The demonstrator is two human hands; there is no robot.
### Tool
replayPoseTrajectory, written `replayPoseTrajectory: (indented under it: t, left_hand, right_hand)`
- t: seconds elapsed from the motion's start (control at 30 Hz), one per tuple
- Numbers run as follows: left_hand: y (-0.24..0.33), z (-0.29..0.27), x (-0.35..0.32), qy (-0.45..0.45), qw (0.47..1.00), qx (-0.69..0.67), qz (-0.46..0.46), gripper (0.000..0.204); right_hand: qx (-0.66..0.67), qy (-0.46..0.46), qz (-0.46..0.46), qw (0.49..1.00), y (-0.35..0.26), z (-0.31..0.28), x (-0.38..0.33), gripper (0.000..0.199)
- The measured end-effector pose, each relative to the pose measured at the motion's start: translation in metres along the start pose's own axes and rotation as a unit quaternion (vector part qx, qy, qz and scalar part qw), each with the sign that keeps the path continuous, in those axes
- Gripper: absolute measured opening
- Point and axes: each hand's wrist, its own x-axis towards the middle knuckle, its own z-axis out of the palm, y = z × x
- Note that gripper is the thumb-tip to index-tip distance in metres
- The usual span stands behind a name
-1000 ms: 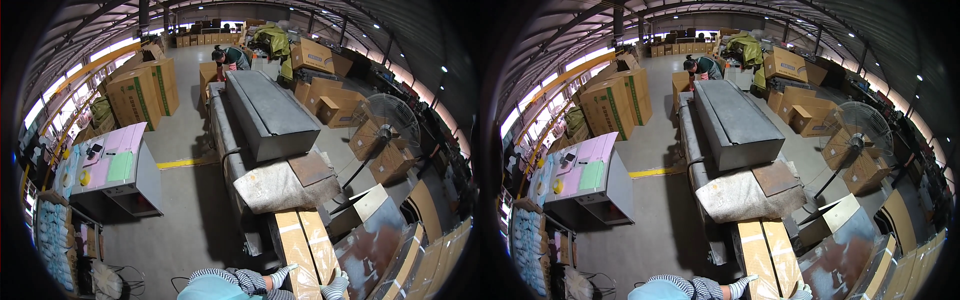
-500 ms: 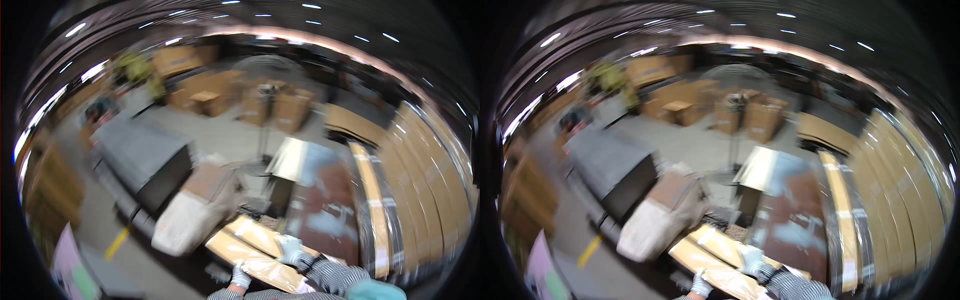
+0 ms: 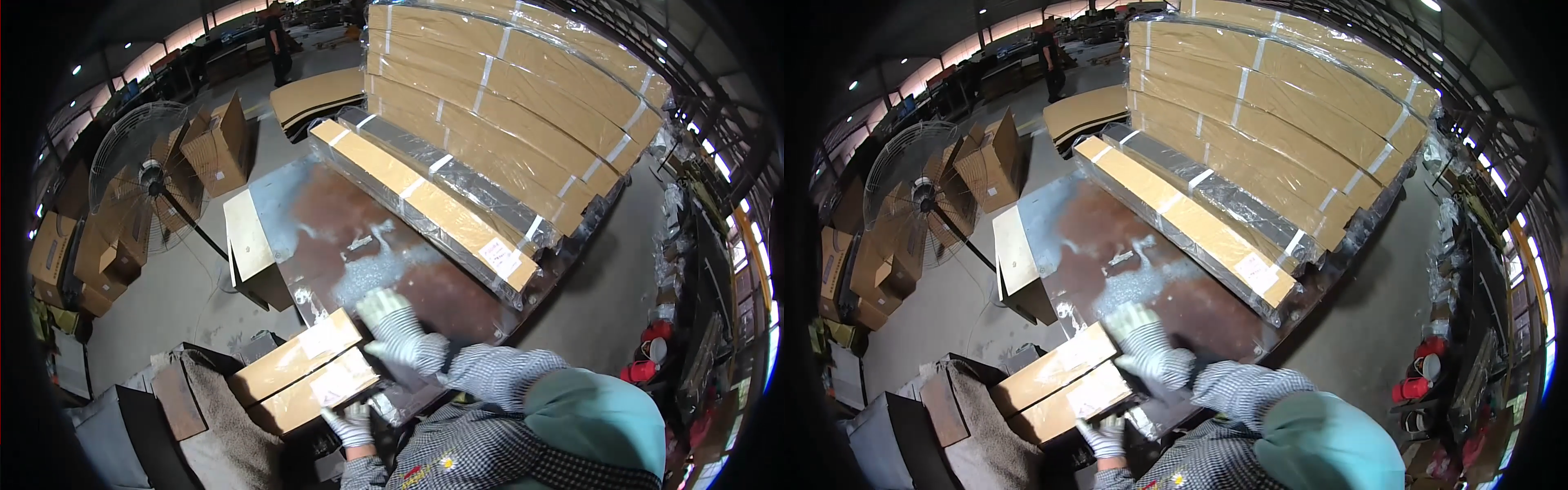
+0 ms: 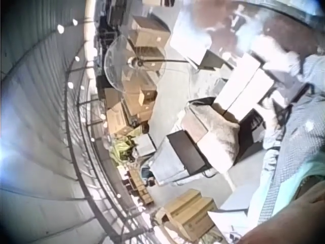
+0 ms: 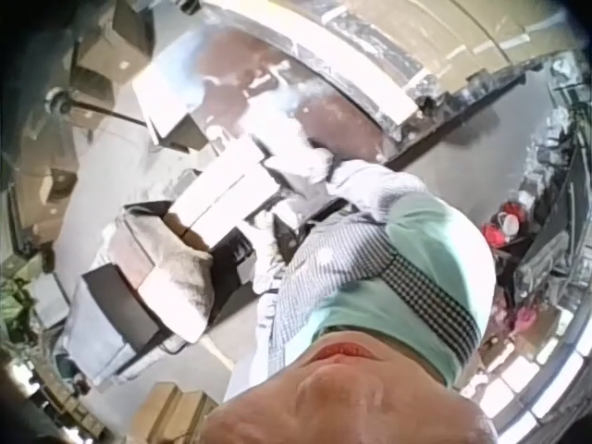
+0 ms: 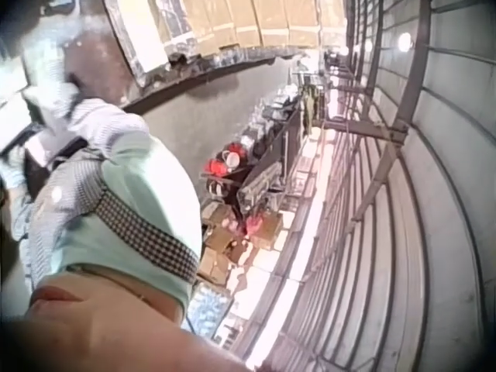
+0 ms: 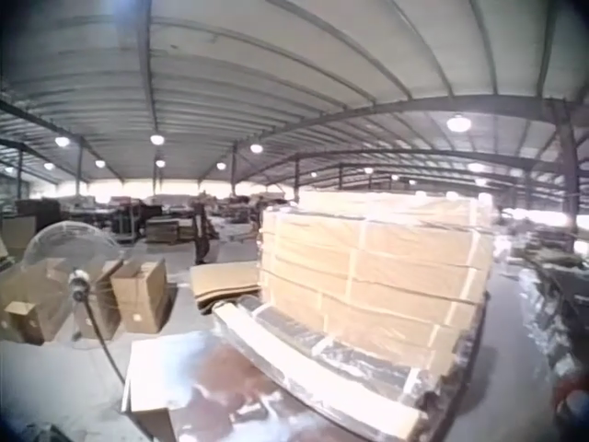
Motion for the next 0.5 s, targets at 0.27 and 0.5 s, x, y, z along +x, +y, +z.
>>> replayPoseTrajectory:
  t: [0.27,0.5]
  left_hand:
    - [-0.172,0.06,0.018,-0.168,0.942,0.24,-0.164,0.074]
    - [-0.236,0.172,0.061,-0.247,0.914,0.144,-0.288,0.121]
  right_hand:
    - [-0.187,-0.147,0.353,0.905,0.261,-0.037,-0.139,0.132]
    - [0.0,-0.104,0.193,0.976,0.152,-0.029,-0.167,0.096]
